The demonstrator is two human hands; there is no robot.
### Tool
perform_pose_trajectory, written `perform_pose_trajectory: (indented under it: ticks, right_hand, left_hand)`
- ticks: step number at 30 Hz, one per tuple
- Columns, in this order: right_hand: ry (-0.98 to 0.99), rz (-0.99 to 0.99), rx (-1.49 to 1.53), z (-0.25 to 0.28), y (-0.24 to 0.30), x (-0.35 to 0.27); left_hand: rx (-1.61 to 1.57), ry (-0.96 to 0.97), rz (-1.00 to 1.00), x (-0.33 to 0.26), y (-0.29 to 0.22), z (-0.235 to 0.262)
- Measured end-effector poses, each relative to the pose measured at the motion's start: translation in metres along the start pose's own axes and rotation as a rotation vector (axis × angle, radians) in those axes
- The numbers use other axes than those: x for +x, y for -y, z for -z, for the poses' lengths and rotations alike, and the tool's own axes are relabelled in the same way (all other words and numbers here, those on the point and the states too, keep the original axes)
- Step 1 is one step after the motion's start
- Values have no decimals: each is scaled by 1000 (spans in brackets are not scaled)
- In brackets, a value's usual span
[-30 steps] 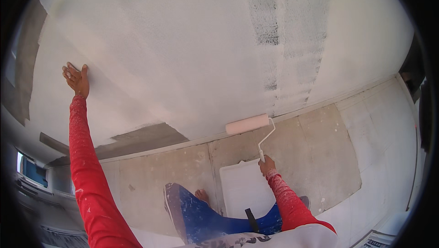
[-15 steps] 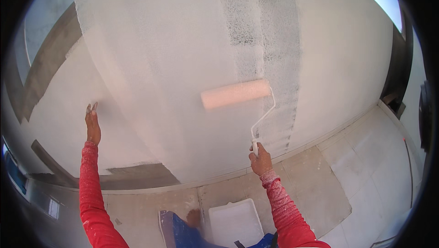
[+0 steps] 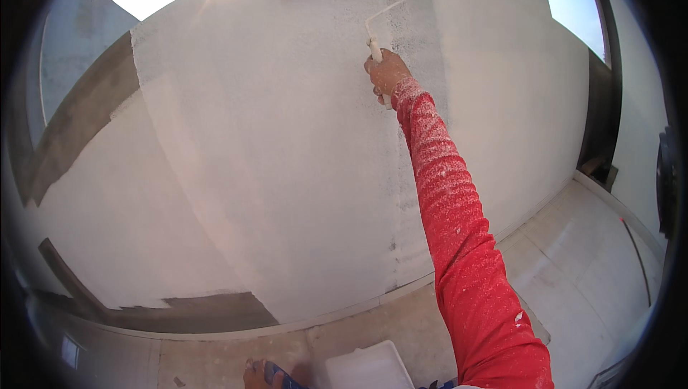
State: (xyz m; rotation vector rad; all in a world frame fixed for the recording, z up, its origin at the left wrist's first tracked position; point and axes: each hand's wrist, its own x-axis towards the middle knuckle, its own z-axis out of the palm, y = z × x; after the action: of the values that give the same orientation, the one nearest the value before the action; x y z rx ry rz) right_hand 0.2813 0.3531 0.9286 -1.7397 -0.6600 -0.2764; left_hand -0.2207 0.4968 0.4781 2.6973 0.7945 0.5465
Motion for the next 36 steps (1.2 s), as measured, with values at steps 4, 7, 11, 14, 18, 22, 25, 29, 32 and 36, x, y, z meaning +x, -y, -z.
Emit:
perform_pose_trajectory:
  ticks: [4,7,11,14,18,22,25,29,32,36]
  right_hand:
    - [14,31,-4,22,42,32]
    - [47,62,32,22,33,41]
    - [218,691,-1430,60,-29,95]
    - [47,65,-163,8,-95,-14]
    - [95,-102,-198,-3,-169,-105]
    - [143,-109,-281,-27,-285,-176]
    - [161,-140,-280,-33,-355,-244]
    - [234,-318,-288,-50,-432,-323]
    - [274,-409,-330,-57,-491,-375]
    - [387,-590,-404,-62,-549,-428]
  left_hand:
    - [-10,-115,-11,4,9,-14]
    - [-23,-91,93,7,8,-19]
    - [-134,-58,123,31,-15,-41]
    - [-26,-62,159,28,7,-28]
    - [-29,-45,145,32,2,-33]
    - [-24,-46,135,28,3,-32]
    - [-23,-29,126,31,0,-37]
    - [-20,-18,134,31,3,-35]
    - [-30,-15,146,31,4,-38]
    - [-3,-4,167,33,4,-37]
